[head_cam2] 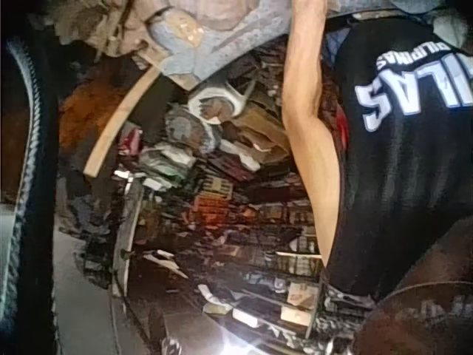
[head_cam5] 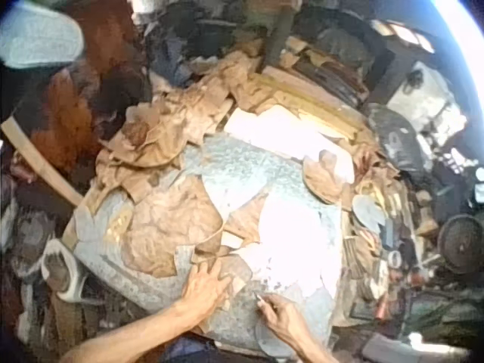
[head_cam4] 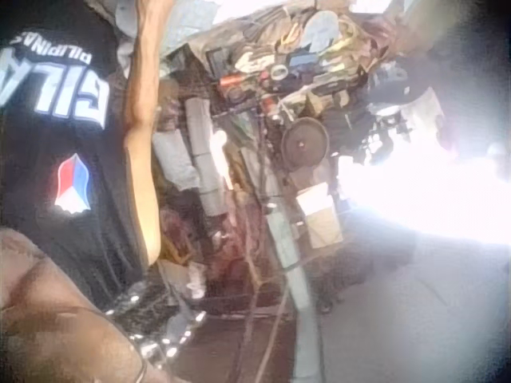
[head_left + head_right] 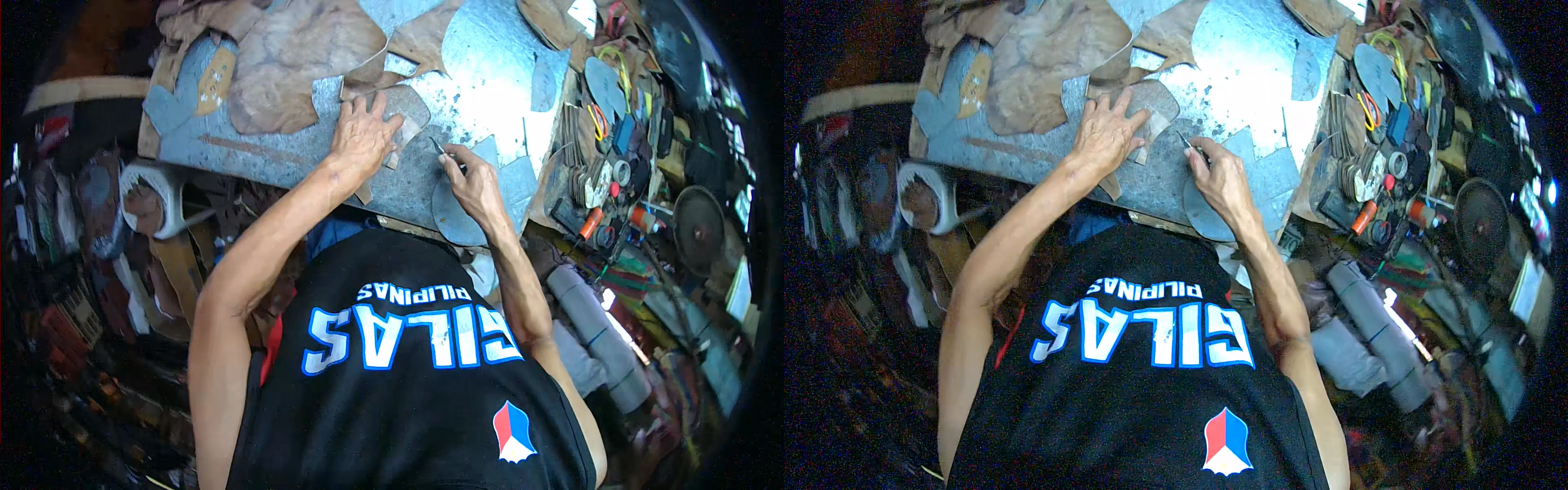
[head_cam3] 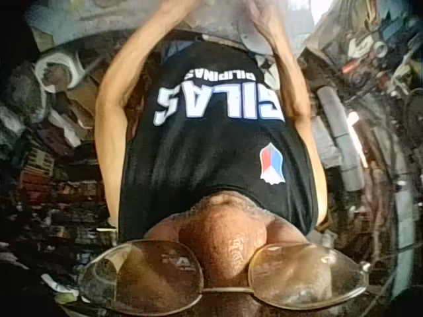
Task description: The recorder uses a hand cutter to trace and cut out shoe components from a leather sheet using templates.
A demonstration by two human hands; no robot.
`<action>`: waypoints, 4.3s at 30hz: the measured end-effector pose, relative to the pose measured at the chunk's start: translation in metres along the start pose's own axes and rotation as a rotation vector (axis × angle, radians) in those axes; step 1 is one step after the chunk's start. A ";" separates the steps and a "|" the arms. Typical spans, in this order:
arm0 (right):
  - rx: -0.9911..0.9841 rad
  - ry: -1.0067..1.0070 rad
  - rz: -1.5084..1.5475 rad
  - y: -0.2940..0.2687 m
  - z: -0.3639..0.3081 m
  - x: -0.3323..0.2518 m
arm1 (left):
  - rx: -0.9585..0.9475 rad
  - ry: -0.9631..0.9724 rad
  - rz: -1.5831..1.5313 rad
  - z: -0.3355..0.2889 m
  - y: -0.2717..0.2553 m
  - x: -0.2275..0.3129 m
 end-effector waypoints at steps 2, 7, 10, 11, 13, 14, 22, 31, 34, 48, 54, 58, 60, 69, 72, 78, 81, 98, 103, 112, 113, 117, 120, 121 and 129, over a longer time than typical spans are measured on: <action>0.071 0.065 0.021 0.009 0.007 0.006 | 0.043 0.063 -0.022 -0.004 -0.002 -0.001; 0.293 -0.003 -0.074 0.013 0.035 -0.010 | 0.133 0.226 -0.108 -0.011 -0.006 -0.014; 0.308 0.061 -0.056 0.023 0.020 -0.016 | 0.180 0.264 -0.127 -0.019 -0.005 -0.018; 0.262 0.141 0.005 0.032 0.010 -0.017 | 0.207 0.268 -0.165 -0.022 -0.004 -0.022; 0.275 0.195 0.118 0.051 0.000 -0.010 | 0.232 0.294 -0.207 -0.023 0.000 -0.026; 0.289 0.204 0.118 0.064 0.000 -0.001 | 0.234 0.311 -0.200 -0.024 0.000 -0.026; 0.430 0.420 0.540 0.085 0.002 -0.014 | 0.228 0.343 -0.158 -0.026 0.005 -0.034; 0.363 0.491 0.791 0.092 0.008 0.013 | 0.255 0.371 -0.173 -0.027 0.008 -0.034; 0.326 0.512 0.451 0.077 0.006 0.002 | 0.257 0.373 -0.174 -0.025 0.007 -0.034; 0.422 0.277 0.001 0.023 -0.068 -0.014 | 0.339 0.476 -0.226 -0.049 0.012 -0.039; 0.472 0.047 -0.186 0.034 0.060 -0.041 | 0.290 0.475 -0.165 -0.054 0.020 -0.039; 0.230 0.131 -0.272 0.048 0.080 -0.042 | 0.314 0.466 -0.168 -0.057 0.018 -0.041; 0.295 0.186 -0.265 0.040 0.082 -0.033 | 0.317 0.463 -0.181 -0.057 0.017 -0.039; -0.110 0.198 0.192 -0.028 0.046 -0.002 | 0.327 0.443 -0.251 -0.060 0.010 -0.039; 0.052 0.141 0.365 -0.072 0.025 0.022 | 0.305 0.455 -0.221 -0.059 0.013 -0.037; 0.486 0.218 0.796 -0.153 0.036 0.129 | 0.233 0.412 -0.216 -0.068 0.016 -0.028; 0.558 0.224 0.966 -0.159 0.056 0.181 | 0.191 0.428 -0.253 -0.080 0.019 -0.017; 0.333 0.323 1.295 -0.010 -0.040 0.097 | 0.183 0.289 -0.364 -0.105 0.004 -0.003; 0.433 0.228 1.155 -0.020 -0.058 0.074 | 0.214 0.157 -0.576 -0.075 -0.009 -0.007; 0.326 -0.338 -0.195 -0.011 -0.091 -0.035 | -0.073 -0.087 -1.657 -0.010 0.032 0.035; 0.303 -0.263 -0.196 -0.009 -0.092 -0.025 | -0.279 -0.111 -1.447 -0.008 0.036 0.039; 0.317 -0.204 -0.137 -0.019 -0.093 -0.002 | -0.021 0.048 -0.617 0.012 -0.011 0.019; 0.043 0.386 0.599 -0.017 -0.073 0.035 | 0.477 0.207 -0.212 0.041 -0.071 0.001; -0.006 0.381 0.531 -0.026 -0.052 0.023 | 0.452 0.199 -0.191 0.056 -0.077 -0.004; 0.084 -0.304 -0.219 -0.011 0.085 -0.031 | 0.142 0.024 -0.184 0.117 -0.012 -0.043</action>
Point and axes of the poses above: each hand's wrist, its own z-axis towards the middle knuckle, its own y-axis out of the palm, x = y × z, the point moved 8 cm from there along z, towards the middle knuckle, and after that the axes turned 3 degrees about -z, right-handed, at the moved point
